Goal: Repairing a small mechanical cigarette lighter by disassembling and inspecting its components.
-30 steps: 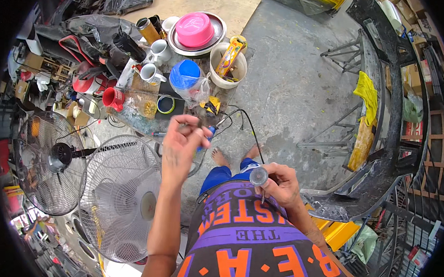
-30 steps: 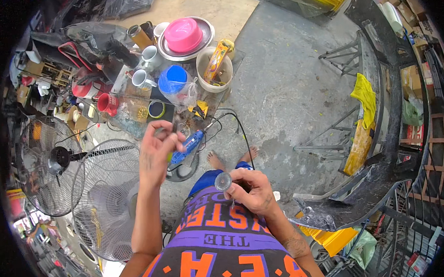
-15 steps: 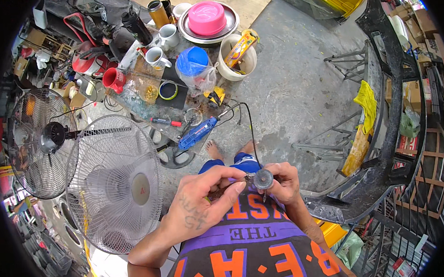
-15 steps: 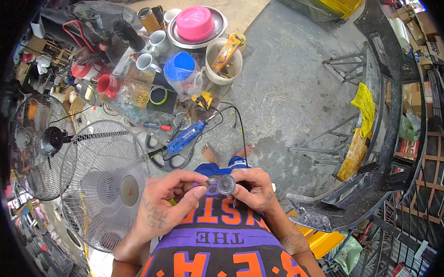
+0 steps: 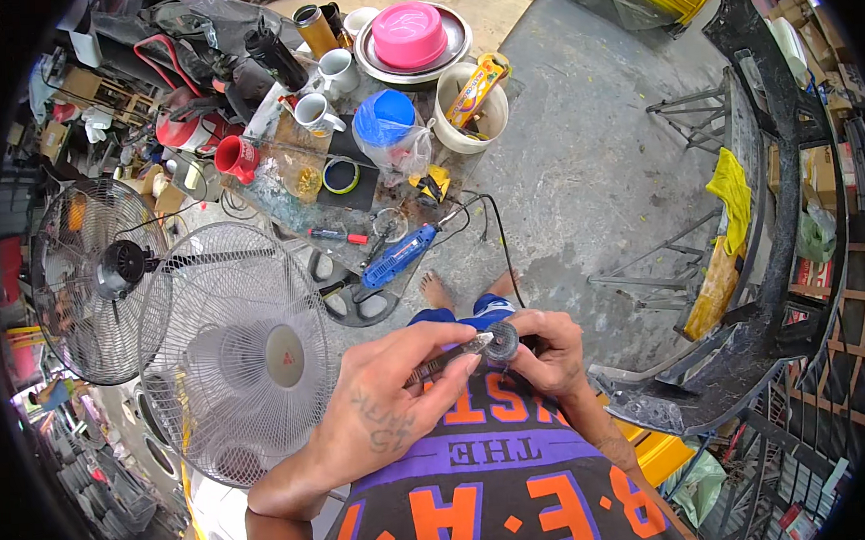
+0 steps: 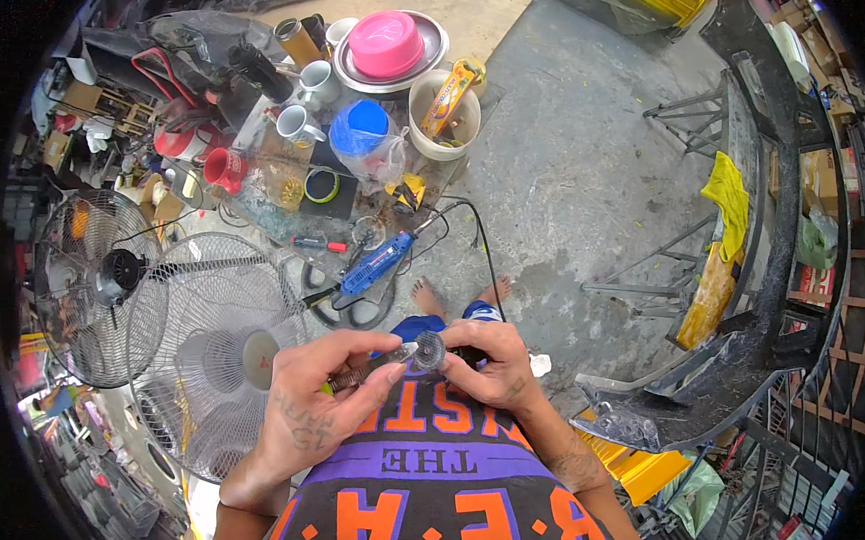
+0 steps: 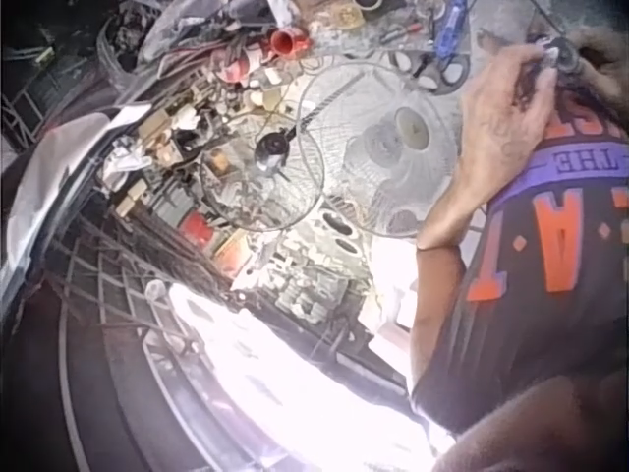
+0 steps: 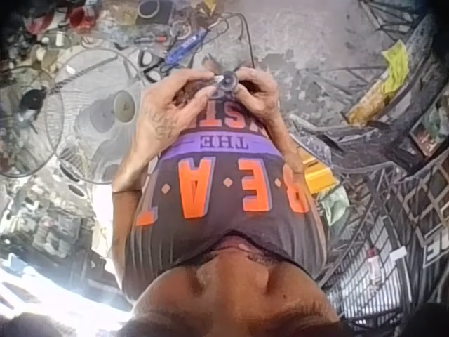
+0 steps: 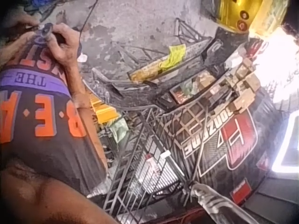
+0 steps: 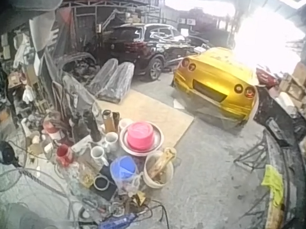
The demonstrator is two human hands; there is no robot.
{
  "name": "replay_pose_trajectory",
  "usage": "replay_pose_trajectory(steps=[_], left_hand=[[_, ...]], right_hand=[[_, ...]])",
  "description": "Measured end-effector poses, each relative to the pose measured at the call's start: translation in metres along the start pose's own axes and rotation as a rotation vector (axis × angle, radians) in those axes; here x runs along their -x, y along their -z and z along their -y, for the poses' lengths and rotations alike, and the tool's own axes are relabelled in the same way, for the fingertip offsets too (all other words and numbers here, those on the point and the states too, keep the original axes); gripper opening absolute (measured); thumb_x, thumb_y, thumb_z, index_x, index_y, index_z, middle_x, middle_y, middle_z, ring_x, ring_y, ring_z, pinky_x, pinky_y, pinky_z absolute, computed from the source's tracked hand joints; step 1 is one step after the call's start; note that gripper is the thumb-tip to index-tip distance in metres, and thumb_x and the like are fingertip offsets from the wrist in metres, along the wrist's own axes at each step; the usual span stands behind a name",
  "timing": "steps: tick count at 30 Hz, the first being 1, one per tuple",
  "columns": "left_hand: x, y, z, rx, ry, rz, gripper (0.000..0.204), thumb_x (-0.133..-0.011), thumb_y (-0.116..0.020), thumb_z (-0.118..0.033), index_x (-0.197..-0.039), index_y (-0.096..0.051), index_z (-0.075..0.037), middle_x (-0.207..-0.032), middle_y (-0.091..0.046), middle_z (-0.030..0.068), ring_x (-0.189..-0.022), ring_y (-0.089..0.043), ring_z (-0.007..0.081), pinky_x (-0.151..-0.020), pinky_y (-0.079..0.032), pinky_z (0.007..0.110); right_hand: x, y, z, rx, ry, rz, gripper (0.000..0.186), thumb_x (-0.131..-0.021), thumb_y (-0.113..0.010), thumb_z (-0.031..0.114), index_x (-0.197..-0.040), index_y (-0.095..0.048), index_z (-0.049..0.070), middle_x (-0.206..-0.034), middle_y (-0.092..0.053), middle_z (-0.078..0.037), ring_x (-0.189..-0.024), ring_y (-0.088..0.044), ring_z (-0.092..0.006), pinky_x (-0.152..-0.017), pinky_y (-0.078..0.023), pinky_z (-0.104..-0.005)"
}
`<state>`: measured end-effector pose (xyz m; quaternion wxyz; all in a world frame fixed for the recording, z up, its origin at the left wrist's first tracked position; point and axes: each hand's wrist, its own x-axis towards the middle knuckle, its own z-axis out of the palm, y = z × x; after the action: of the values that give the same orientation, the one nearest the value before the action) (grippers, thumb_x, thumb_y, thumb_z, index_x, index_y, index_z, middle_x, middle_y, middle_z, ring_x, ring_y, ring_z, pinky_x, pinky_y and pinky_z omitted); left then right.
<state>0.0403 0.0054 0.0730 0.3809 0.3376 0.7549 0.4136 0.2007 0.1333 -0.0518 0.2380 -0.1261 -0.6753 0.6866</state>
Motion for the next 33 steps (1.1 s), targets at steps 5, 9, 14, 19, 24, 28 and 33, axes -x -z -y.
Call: replay_pose_trajectory(steps=[5, 9, 14, 19, 24, 28, 33], left_hand=[[0.001, 0.000, 0.008, -0.085, -0.149, 0.043, 0.022, -0.085, -0.072, -0.007, -0.105, -0.066, 0.001, -0.084, -0.068, 0.0124, -0.058, -0.062, 0.0183, -0.052, -0.049, 0.029], [0.000, -0.001, 0.010, -0.097, -0.170, 0.035, 0.022, -0.085, -0.071, -0.006, -0.105, -0.066, 0.001, -0.083, -0.067, 0.0127, -0.058, -0.063, 0.0185, -0.051, -0.049, 0.029], [0.001, 0.001, 0.012, -0.118, -0.187, 0.045, 0.020, -0.085, -0.070, -0.007, -0.104, -0.066, 0.001, -0.080, -0.065, 0.0131, -0.059, -0.063, 0.0225, -0.051, -0.049, 0.030], [-0.006, 0.007, 0.004, -0.151, -0.111, 0.101, 0.018, -0.082, -0.073, -0.006, -0.098, -0.071, 0.000, -0.079, -0.069, 0.0120, -0.064, -0.064, 0.0176, -0.055, -0.048, 0.027], [-0.011, 0.014, 0.006, -0.138, -0.132, 0.129, 0.018, -0.081, -0.074, -0.007, -0.098, -0.072, -0.001, -0.073, -0.067, 0.0094, -0.058, -0.060, 0.0114, -0.050, -0.044, 0.025], [-0.014, 0.017, 0.012, -0.049, -0.030, 0.211, 0.019, -0.081, -0.074, -0.008, -0.099, -0.072, -0.002, -0.072, -0.067, 0.0060, -0.057, -0.057, 0.0056, -0.050, -0.042, 0.023], [-0.016, 0.020, 0.012, -0.006, -0.045, 0.216, 0.019, -0.081, -0.074, -0.007, -0.100, -0.073, -0.003, -0.071, -0.066, 0.0048, -0.058, -0.056, 0.0042, -0.051, -0.041, 0.022]], right_hand=[[-0.003, -0.003, 0.002, 0.098, 0.046, -0.022, 0.016, -0.080, -0.068, 0.003, -0.096, -0.067, 0.003, -0.072, -0.064, -0.007, -0.058, -0.060, -0.0171, -0.053, -0.044, -0.0282], [-0.005, -0.005, 0.001, 0.102, 0.094, -0.036, 0.017, -0.080, -0.068, 0.003, -0.096, -0.067, 0.003, -0.072, -0.065, -0.008, -0.058, -0.060, -0.0176, -0.052, -0.044, -0.0282], [-0.005, -0.005, 0.001, 0.143, 0.081, -0.007, 0.017, -0.079, -0.068, 0.002, -0.096, -0.067, 0.003, -0.071, -0.064, -0.008, -0.056, -0.059, -0.0174, -0.051, -0.042, -0.0283], [-0.004, -0.004, 0.000, 0.140, 0.101, 0.027, 0.018, -0.079, -0.068, 0.001, -0.097, -0.067, 0.002, -0.070, -0.063, -0.008, -0.055, -0.058, -0.0185, -0.050, -0.041, -0.0293], [-0.006, -0.006, 0.001, 0.130, 0.122, 0.038, 0.019, -0.079, -0.068, 0.000, -0.097, -0.066, 0.002, -0.069, -0.063, -0.009, -0.055, -0.059, -0.0199, -0.050, -0.042, -0.0300], [-0.005, -0.006, 0.004, 0.105, 0.077, 0.065, 0.019, -0.078, -0.068, 0.001, -0.098, -0.067, 0.002, -0.069, -0.063, -0.010, -0.057, -0.061, -0.0209, -0.051, -0.043, -0.0300], [-0.006, -0.006, 0.005, 0.078, 0.060, 0.063, 0.020, -0.078, -0.068, 0.002, -0.099, -0.068, 0.002, -0.070, -0.064, -0.010, -0.057, -0.061, -0.0216, -0.051, -0.044, -0.0306]])
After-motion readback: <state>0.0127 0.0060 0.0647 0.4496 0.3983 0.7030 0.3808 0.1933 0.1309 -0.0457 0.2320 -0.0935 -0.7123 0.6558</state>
